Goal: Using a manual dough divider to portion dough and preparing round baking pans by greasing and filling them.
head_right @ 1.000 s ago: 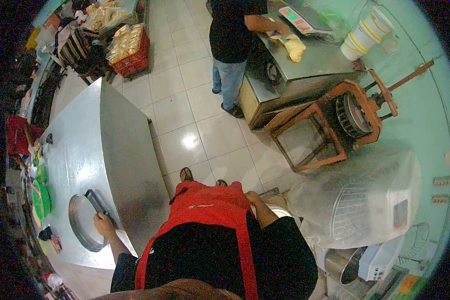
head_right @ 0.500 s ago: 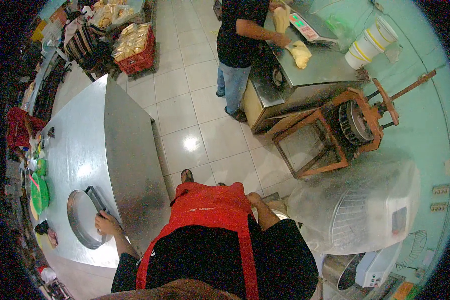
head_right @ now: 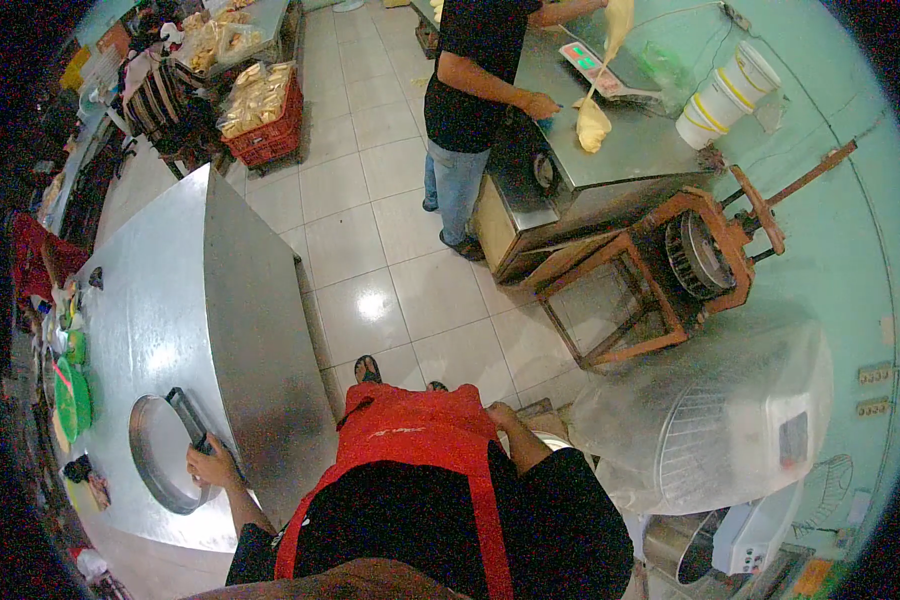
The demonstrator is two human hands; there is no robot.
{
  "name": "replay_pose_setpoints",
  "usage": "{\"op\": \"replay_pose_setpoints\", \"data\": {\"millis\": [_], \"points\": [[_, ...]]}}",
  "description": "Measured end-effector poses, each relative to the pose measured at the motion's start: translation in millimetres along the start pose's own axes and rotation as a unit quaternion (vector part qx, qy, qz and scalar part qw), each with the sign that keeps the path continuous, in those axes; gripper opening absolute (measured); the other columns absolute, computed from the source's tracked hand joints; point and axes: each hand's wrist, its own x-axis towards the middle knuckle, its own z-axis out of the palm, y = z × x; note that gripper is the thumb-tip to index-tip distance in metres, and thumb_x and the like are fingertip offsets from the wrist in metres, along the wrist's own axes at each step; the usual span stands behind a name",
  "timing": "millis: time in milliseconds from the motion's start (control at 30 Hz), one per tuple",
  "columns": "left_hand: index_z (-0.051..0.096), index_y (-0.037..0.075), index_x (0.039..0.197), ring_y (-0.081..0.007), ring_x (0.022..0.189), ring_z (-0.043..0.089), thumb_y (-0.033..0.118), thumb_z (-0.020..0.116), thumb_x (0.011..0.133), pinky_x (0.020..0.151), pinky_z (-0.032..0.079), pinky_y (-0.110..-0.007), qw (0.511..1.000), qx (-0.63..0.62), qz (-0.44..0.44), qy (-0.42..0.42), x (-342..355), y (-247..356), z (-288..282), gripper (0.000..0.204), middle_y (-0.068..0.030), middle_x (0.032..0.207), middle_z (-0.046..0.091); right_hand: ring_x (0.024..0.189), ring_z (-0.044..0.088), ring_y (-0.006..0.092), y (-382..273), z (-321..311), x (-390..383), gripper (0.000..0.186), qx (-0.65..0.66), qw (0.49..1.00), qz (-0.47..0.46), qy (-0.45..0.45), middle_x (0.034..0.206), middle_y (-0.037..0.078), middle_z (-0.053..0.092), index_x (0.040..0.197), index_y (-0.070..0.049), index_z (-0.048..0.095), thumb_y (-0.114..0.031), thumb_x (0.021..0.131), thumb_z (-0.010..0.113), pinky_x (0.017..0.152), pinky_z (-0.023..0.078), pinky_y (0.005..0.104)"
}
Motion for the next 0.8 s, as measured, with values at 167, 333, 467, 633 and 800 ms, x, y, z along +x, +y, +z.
{"op": "replay_pose_setpoints", "data": {"millis": [167,333,467,633,800], "points": [[0.056,0.000,0.109,-0.0342,0.101,0.049,0.051,0.058,0.082,0.084,0.037,-0.048,1.000,-0.016,-0.007,-0.013,-2,-2,7,0.058,-0.0150,0.105,0.058,0.096,0.063,0.0295,5,0,7,0.060,-0.020,0.998,-0.055,-0.016,0.105,0.020,0.065,0.106,0.000,0.064,-0.050,0.073,0.058,0.082,0.049,0.0379],[0.056,0.000,0.109,-0.0332,0.101,0.049,0.051,0.058,0.081,0.084,0.036,-0.047,1.000,-0.027,0.004,0.009,-3,-1,9,0.059,-0.0144,0.105,0.058,0.101,0.060,0.0307,-14,-13,-18,0.059,0.050,0.998,0.004,-0.036,0.109,0.021,0.063,0.107,0.000,0.064,-0.049,0.074,0.056,0.085,0.047,0.0387],[0.057,0.001,0.109,-0.0314,0.101,0.050,0.054,0.056,0.082,0.083,0.034,-0.048,1.000,-0.015,-0.004,0.000,-3,-2,8,0.059,-0.0121,0.105,0.059,0.100,0.061,0.0305,-10,-9,-12,0.057,0.027,0.999,0.014,-0.017,0.108,0.021,0.063,0.106,0.000,0.064,-0.047,0.075,0.056,0.085,0.047,0.0380],[0.057,0.004,0.109,-0.0295,0.101,0.051,0.056,0.054,0.081,0.083,0.030,-0.050,1.000,0.001,-0.010,-0.002,-4,-3,9,0.059,-0.0087,0.105,0.060,0.100,0.061,0.0304,-7,-9,-2,0.058,0.003,1.000,0.005,0.020,0.107,0.021,0.064,0.106,0.000,0.064,-0.047,0.074,0.057,0.085,0.047,0.0372],[0.057,0.004,0.110,-0.0289,0.101,0.052,0.055,0.055,0.080,0.084,0.030,-0.050,1.000,0.006,-0.021,-0.009,-4,2,3,0.059,-0.0074,0.106,0.060,0.099,0.061,0.0313,-12,-15,-8,0.057,-0.004,1.000,-0.013,0.004,0.106,0.020,0.064,0.105,-0.002,0.064,-0.048,0.072,0.058,0.085,0.047,0.0375]]}}
